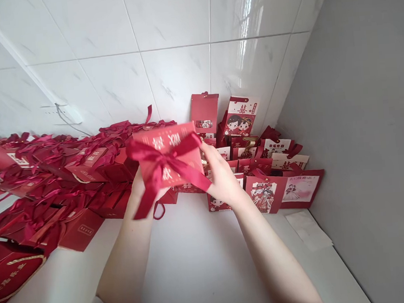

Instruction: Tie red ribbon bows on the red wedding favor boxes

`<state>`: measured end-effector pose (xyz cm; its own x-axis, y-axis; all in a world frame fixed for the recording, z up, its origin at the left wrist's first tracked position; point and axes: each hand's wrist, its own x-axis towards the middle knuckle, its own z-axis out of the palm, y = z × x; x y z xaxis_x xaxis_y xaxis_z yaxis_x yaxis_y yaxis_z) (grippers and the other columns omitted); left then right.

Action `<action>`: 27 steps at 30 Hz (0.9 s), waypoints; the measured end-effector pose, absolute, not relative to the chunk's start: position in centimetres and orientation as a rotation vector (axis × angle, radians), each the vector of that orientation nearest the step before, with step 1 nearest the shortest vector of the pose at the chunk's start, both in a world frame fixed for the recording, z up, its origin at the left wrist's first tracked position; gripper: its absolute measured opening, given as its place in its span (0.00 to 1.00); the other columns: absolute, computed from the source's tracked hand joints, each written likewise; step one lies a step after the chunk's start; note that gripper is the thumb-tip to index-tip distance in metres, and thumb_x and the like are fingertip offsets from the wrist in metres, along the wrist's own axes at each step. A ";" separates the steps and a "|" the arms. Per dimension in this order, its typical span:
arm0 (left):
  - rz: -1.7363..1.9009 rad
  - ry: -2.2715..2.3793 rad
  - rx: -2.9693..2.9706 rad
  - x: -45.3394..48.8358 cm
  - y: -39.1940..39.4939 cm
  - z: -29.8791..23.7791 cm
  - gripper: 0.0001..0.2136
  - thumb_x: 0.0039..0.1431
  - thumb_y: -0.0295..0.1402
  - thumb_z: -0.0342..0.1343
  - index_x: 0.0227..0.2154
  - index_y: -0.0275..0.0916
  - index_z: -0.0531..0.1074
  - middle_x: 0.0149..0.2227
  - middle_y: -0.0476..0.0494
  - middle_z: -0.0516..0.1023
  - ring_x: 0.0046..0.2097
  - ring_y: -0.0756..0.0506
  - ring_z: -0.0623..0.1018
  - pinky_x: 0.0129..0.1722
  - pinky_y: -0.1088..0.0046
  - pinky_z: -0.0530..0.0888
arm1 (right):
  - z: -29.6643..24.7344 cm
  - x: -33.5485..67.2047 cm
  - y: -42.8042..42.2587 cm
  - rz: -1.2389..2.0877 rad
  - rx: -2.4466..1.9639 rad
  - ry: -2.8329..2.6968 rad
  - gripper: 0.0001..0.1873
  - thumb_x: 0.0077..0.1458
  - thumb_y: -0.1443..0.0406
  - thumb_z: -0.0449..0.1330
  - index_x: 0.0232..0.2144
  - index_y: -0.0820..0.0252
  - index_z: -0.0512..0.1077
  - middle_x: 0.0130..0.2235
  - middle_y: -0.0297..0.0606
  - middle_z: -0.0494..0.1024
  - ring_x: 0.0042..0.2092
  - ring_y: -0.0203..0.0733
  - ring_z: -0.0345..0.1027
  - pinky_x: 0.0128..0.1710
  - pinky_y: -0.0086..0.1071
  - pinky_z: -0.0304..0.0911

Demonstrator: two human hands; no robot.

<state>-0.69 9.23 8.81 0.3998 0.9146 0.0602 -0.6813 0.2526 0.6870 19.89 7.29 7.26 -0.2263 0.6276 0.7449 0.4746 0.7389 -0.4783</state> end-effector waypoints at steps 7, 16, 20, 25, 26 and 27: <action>1.084 0.384 0.668 -0.4 9.3 10.1 0.21 0.67 0.39 0.48 0.58 0.36 0.69 0.48 0.30 0.82 0.45 0.32 0.84 0.39 0.50 0.83 | 7.5 19.8 7.2 0.429 -0.849 -1.389 0.23 0.62 0.47 0.57 0.52 0.52 0.66 0.52 0.43 0.72 0.44 0.45 0.72 0.40 0.39 0.72; 1.200 0.891 0.736 0.6 9.4 9.5 0.13 0.63 0.26 0.47 0.47 0.36 0.74 0.30 0.42 0.82 0.28 0.46 0.82 0.20 0.77 0.79 | 8.1 19.5 7.7 1.234 -0.703 -1.107 0.21 0.53 0.56 0.69 0.43 0.55 0.67 0.28 0.27 0.74 0.25 0.32 0.64 0.24 0.27 0.61; 1.232 1.009 0.862 0.2 9.7 9.1 0.10 0.59 0.29 0.52 0.42 0.37 0.74 0.27 0.45 0.79 0.25 0.48 0.79 0.17 0.80 0.75 | 9.3 20.1 7.0 1.308 -0.625 -0.986 0.16 0.51 0.61 0.68 0.41 0.57 0.69 0.23 0.24 0.68 0.22 0.30 0.58 0.21 0.26 0.53; 1.189 1.159 1.028 -0.7 10.1 9.0 0.08 0.55 0.34 0.60 0.37 0.38 0.76 0.27 0.45 0.78 0.26 0.45 0.79 0.19 0.75 0.75 | 11.2 21.6 4.9 1.247 -0.461 -0.928 0.09 0.54 0.64 0.65 0.37 0.55 0.70 0.21 0.22 0.56 0.19 0.29 0.49 0.18 0.26 0.47; 1.171 1.186 1.062 -0.9 10.2 9.1 0.08 0.54 0.34 0.60 0.35 0.38 0.77 0.26 0.45 0.78 0.25 0.45 0.79 0.19 0.75 0.75 | 11.6 21.8 4.5 1.231 -0.462 -0.951 0.08 0.55 0.64 0.65 0.37 0.55 0.69 0.22 0.22 0.55 0.19 0.30 0.47 0.18 0.26 0.46; 1.153 1.212 1.092 -1.0 10.3 9.2 0.07 0.54 0.34 0.60 0.34 0.38 0.77 0.25 0.46 0.78 0.24 0.46 0.78 0.20 0.74 0.75 | 11.8 22.1 4.0 1.221 -0.470 -0.976 0.08 0.56 0.63 0.65 0.37 0.54 0.69 0.22 0.22 0.55 0.19 0.30 0.46 0.17 0.27 0.45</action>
<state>-1.05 10.31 9.18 0.0088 0.9943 -0.1062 -0.0564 0.1065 0.9927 22.11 4.04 11.84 0.0266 0.9292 0.3687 -0.5639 0.3185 -0.7619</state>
